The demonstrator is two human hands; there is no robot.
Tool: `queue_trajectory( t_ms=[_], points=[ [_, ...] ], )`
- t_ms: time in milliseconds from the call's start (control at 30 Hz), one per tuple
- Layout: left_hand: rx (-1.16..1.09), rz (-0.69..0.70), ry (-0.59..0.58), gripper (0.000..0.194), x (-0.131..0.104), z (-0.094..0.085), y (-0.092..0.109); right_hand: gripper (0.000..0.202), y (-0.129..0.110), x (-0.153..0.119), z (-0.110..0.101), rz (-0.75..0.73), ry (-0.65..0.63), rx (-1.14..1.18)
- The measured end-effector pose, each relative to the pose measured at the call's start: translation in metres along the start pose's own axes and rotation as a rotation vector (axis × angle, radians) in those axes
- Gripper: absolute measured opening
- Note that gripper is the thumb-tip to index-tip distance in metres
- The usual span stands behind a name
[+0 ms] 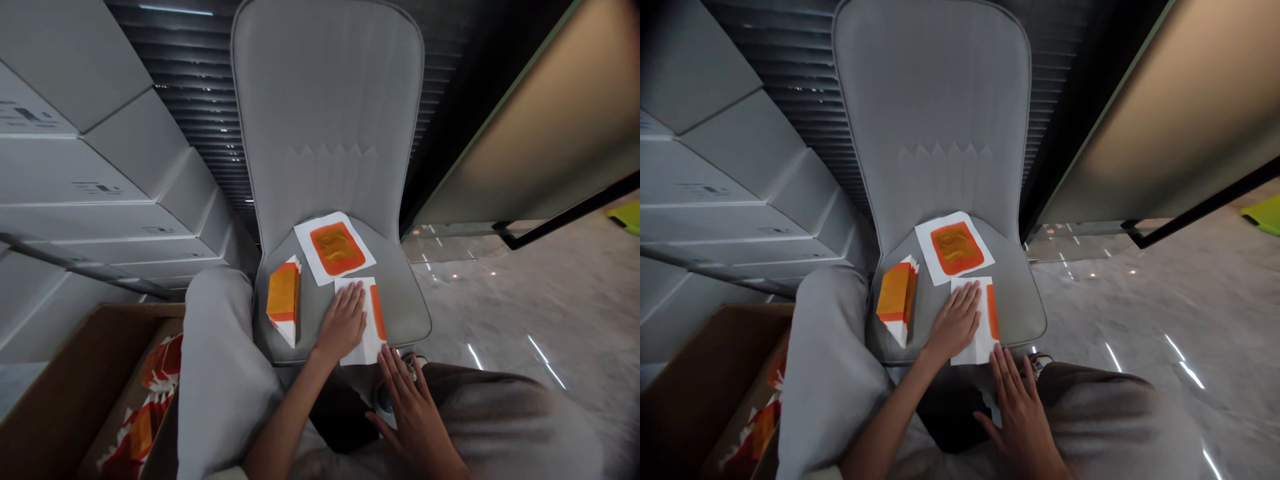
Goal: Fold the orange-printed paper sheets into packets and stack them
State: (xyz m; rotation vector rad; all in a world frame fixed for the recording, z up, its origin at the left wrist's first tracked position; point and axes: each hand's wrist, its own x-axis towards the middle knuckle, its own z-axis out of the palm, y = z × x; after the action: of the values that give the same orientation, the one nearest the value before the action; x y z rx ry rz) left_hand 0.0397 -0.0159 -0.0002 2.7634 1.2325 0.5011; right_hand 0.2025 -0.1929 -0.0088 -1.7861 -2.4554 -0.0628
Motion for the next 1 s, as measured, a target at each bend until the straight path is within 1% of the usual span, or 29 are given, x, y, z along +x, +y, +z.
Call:
queue_trajectory(
  t_ms=[67, 167, 267, 333, 400, 433, 467, 500, 567, 633, 700, 733, 767, 833, 933, 1000],
  points=[
    [0.002, 0.009, -0.005, 0.056, 0.000, 0.001, -0.001, 0.084, -0.003, -0.011, 0.009, 0.000, 0.010, -0.017],
    [0.001, 0.013, 0.002, 0.056, 0.000, 0.003, -0.002, 0.080, -0.004, -0.026, 0.030, 0.018, 0.038, -0.036],
    [-0.007, 0.007, 0.022, 0.056, -0.001, 0.005, -0.002, 0.073, 0.001, -0.038, 0.047, 0.035, 0.010, -0.022],
    [-0.018, 0.006, 0.034, 0.056, -0.001, 0.005, -0.002, 0.059, 0.005, -0.042, 0.051, 0.005, -0.039, 0.064],
    [-0.033, 0.005, 0.050, 0.055, -0.002, 0.006, -0.001, 0.040, 0.007, -0.041, 0.047, 0.050, -0.105, 0.223],
    [-0.041, 0.003, 0.058, 0.055, -0.002, 0.006, -0.001, 0.034, 0.006, -0.039, 0.043, 0.112, -0.140, 0.335],
    [-0.048, 0.001, 0.068, 0.055, -0.002, 0.006, -0.001, 0.033, 0.005, -0.035, 0.037, 0.196, -0.171, 0.472],
    [-0.055, -0.002, 0.077, 0.055, -0.002, 0.006, -0.001, 0.036, 0.003, -0.029, 0.031, 0.290, -0.189, 0.624],
    [-0.066, -0.012, 0.086, 0.055, -0.002, 0.006, -0.001, 0.047, -0.001, -0.014, 0.018, 0.473, -0.201, 0.992],
    [-0.077, -0.021, 0.085, 0.054, -0.002, 0.006, -0.002, 0.057, -0.001, 0.003, 0.010, 0.696, -0.137, 1.277],
    [-0.095, -0.023, 0.083, 0.053, -0.003, 0.005, -0.003, 0.059, 0.003, 0.021, 0.006, 0.915, -0.008, 1.385],
    [-0.106, -0.025, 0.086, 0.053, -0.003, 0.004, -0.004, 0.058, 0.007, 0.030, 0.006, 0.969, 0.064, 1.386],
    [-0.118, -0.029, 0.090, 0.052, -0.003, 0.002, -0.004, 0.056, 0.012, 0.038, 0.005, 0.976, 0.115, 1.368],
    [-0.142, -0.044, 0.104, 0.050, -0.005, 0.000, -0.006, 0.053, 0.027, 0.055, 0.004, 0.918, 0.161, 1.309],
    [-0.173, -0.065, 0.128, 0.047, -0.006, -0.003, -0.007, 0.055, 0.053, 0.079, 0.001, 0.778, 0.135, 1.098],
    [-0.189, -0.075, 0.143, 0.044, -0.007, -0.003, -0.008, 0.055, 0.068, 0.093, 0.000, 0.694, 0.151, 0.917]
  ],
)
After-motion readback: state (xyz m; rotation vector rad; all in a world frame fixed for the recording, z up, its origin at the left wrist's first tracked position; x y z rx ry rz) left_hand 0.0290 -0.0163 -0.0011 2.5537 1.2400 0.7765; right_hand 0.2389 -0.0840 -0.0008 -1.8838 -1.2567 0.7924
